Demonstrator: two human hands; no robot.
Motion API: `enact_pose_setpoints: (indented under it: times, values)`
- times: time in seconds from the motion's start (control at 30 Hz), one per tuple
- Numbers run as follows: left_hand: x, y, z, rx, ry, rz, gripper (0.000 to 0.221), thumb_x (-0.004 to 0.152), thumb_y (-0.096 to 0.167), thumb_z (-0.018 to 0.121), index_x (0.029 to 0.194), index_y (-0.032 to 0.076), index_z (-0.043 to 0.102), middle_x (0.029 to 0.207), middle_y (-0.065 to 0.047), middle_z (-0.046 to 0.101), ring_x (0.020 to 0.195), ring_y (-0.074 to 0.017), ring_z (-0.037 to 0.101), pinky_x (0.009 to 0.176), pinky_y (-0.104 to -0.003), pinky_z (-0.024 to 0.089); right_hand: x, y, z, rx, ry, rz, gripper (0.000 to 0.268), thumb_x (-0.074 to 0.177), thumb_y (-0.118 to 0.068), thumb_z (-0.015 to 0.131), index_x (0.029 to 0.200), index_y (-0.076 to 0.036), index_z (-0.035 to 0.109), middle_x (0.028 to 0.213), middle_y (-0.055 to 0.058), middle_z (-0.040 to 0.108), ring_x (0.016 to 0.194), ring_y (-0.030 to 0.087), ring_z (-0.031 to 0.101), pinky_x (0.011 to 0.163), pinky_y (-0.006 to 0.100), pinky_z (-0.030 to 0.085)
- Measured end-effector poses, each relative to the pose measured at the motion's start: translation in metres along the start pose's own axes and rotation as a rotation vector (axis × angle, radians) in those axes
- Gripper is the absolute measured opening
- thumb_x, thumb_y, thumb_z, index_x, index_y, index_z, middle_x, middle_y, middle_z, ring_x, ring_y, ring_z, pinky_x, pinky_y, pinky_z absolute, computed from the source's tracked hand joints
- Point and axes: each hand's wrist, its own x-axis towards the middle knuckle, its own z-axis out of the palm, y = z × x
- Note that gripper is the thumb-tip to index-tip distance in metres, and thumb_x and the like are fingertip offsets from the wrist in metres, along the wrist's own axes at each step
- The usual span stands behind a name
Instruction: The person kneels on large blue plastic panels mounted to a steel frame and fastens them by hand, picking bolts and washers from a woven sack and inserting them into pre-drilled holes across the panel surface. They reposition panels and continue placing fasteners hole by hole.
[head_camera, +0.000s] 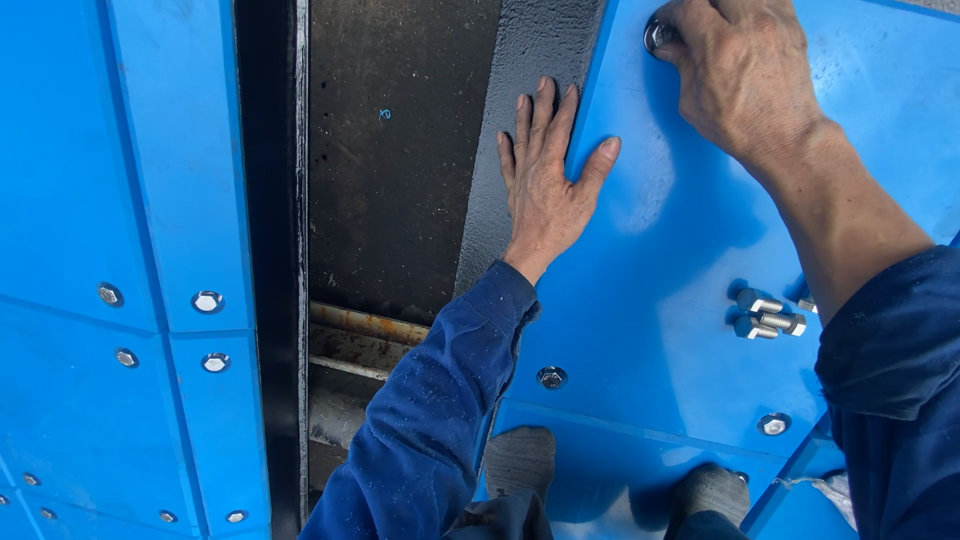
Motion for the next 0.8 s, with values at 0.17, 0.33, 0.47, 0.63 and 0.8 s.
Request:
enact_pose_setpoints:
  times: [0.17, 0.33, 0.47, 0.63, 0.8]
  values:
    - [0.065, 0.005, 0.012, 0.006, 0.028, -0.083, 0.074, 0.099, 0.068, 0.046, 0.159, 0.026, 0.046, 0.175, -0.013, 0.024, 0.163, -0.0442, 0.000, 0.120, -0.077, -0.016, -0.006, -0.005, 0.013, 0.052, 0.061, 0.044, 0.013, 0.107, -0.009, 0.074, 0.115, -0.004, 0.066, 0.116, 0.011, 0.064, 0.108, 0.027, 0.062, 0.103, 0.044, 0.050]
    - [0.136, -0.010, 0.033, 0.049, -0.026, 0.102, 0.053, 0.107, 0.062, 0.041, 0.150, 0.035, 0.054, 0.161, -0.004, 0.050, 0.163, -0.0366, 0.022, 0.129, -0.078, -0.011, -0.004, -0.001, 0.026, 0.003, 0.163, 0.088, 0.028, 0.100, -0.023, 0.075, 0.113, -0.003, 0.060, 0.117, 0.012, 0.061, 0.115, 0.030, 0.059, 0.105, 0.050, 0.044]
    - [0.136, -0.021, 0.041, 0.017, 0.185, 0.255, 0.049, 0.111, 0.058, 0.039, 0.146, 0.028, 0.057, 0.150, -0.011, 0.055, 0.155, -0.0397, 0.026, 0.125, -0.077, -0.008, -0.004, -0.002, 0.015, 0.045, 0.083, 0.199, 0.027, 0.099, -0.030, 0.078, 0.108, -0.008, 0.066, 0.115, 0.011, 0.064, 0.112, 0.032, 0.059, 0.094, 0.052, 0.039]
    - [0.141, -0.014, 0.028, 0.079, -0.089, 0.088, 0.035, 0.104, 0.050, 0.046, 0.097, 0.025, 0.070, 0.085, 0.006, 0.067, 0.127, -0.0164, 0.062, 0.133, -0.070, 0.008, -0.017, 0.009, 0.031, 0.187, 0.138, 0.086, 0.014, 0.105, -0.016, 0.073, 0.116, -0.012, 0.065, 0.116, 0.005, 0.059, 0.120, 0.024, 0.056, 0.111, 0.047, 0.033]
    - [0.143, -0.010, 0.023, 0.029, 0.187, 0.343, 0.034, 0.111, 0.044, 0.046, 0.099, 0.023, 0.069, 0.085, 0.004, 0.063, 0.108, -0.0264, 0.060, 0.108, -0.072, 0.021, -0.014, 0.006, 0.032, 0.073, 0.154, 0.131, 0.024, 0.100, -0.028, 0.072, 0.111, -0.009, 0.063, 0.115, 0.008, 0.061, 0.117, 0.027, 0.055, 0.106, 0.051, 0.033]
